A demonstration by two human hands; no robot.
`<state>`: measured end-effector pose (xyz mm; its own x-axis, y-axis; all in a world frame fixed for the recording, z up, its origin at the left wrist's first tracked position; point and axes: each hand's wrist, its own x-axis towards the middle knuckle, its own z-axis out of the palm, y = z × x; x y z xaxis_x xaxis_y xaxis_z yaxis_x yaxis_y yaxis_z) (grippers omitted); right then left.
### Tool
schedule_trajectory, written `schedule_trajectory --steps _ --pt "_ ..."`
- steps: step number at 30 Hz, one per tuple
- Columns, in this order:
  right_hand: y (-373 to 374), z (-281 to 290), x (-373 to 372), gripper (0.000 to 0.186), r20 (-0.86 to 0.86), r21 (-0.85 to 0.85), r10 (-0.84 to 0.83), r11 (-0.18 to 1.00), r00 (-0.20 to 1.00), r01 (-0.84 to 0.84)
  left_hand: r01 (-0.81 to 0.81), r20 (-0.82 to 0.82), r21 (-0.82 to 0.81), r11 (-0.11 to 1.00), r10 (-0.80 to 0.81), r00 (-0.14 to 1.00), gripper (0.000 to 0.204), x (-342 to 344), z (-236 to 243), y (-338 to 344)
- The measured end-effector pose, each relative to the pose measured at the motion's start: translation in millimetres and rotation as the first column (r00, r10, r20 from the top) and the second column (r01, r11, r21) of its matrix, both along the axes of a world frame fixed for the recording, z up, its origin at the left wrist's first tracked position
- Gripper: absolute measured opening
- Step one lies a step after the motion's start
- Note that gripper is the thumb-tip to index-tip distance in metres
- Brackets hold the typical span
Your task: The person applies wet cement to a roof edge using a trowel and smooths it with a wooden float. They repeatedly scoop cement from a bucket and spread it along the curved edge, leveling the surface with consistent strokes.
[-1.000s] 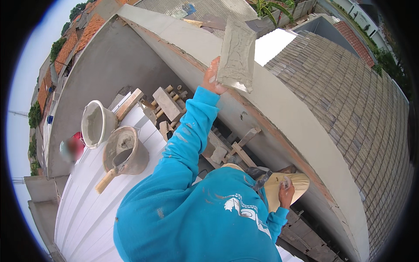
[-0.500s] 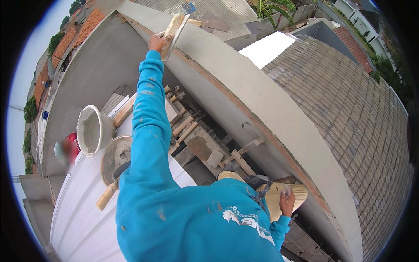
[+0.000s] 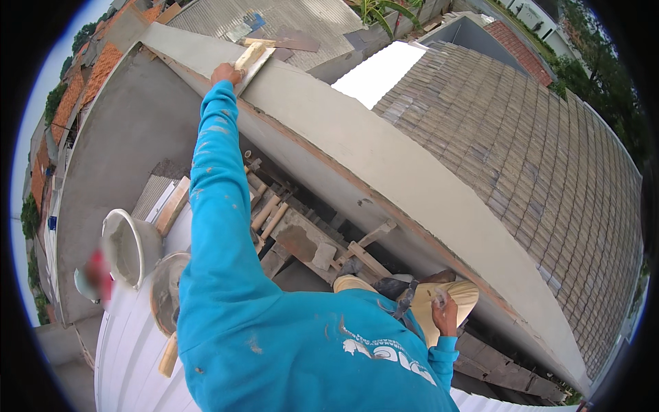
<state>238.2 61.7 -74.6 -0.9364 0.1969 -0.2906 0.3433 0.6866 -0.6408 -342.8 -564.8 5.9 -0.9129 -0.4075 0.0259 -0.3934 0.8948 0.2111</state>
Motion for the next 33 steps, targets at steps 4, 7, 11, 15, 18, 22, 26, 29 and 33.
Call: schedule_trajectory --steps 4,7,11,15,18,22,26,29,33 --pt "-0.8 -1.5 -10.9 0.032 0.066 -0.040 -0.029 0.999 0.997 0.032 0.118 -0.027 0.003 0.993 -0.118 0.993 0.056 17.5 -5.3 16.7" --pt "-6.0 -3.3 -22.2 0.033 0.082 -0.052 0.001 0.999 0.997 0.004 0.138 -0.012 0.043 0.989 -0.138 0.990 0.059 41.8 -6.2 56.4" --pt "-7.0 -12.5 -27.7 0.032 -0.027 -0.068 0.036 0.997 0.999 -0.038 0.210 -0.080 0.004 0.978 -0.209 0.975 0.058 92.1 7.0 121.9" --pt "-10.8 -6.4 -29.2 0.031 -0.002 -0.090 0.017 0.996 1.000 -0.017 0.230 -0.046 -0.049 0.972 -0.232 0.972 0.058 126.7 0.5 170.2" --pt "-7.6 -12.0 -14.7 0.032 -0.023 -0.131 -0.022 0.991 0.999 0.019 0.273 -0.071 -0.016 0.962 -0.274 0.959 0.060 165.9 16.0 227.2" --pt "-5.0 -7.7 0.7 0.032 -0.052 -0.138 -0.065 0.989 0.997 0.057 0.395 -0.149 -0.001 0.919 -0.391 0.908 0.057 203.6 13.3 286.4" --pt "-1.8 -3.7 17.3 0.034 0.011 -0.139 -0.160 0.977 0.987 0.159 0.475 -0.191 0.019 0.880 -0.463 0.866 0.054 239.2 10.3 346.7" --pt "6.4 -21.3 38.2 0.033 -0.124 -0.132 -0.194 0.975 0.973 0.178 0.521 -0.181 0.031 0.853 -0.508 0.842 0.054 268.7 16.2 390.2" --pt "13.4 -28.9 52.5 0.032 -0.211 -0.145 -0.236 0.967 0.949 0.208 0.591 -0.204 0.043 0.805 -0.572 0.794 0.053 304.6 12.6 444.2"
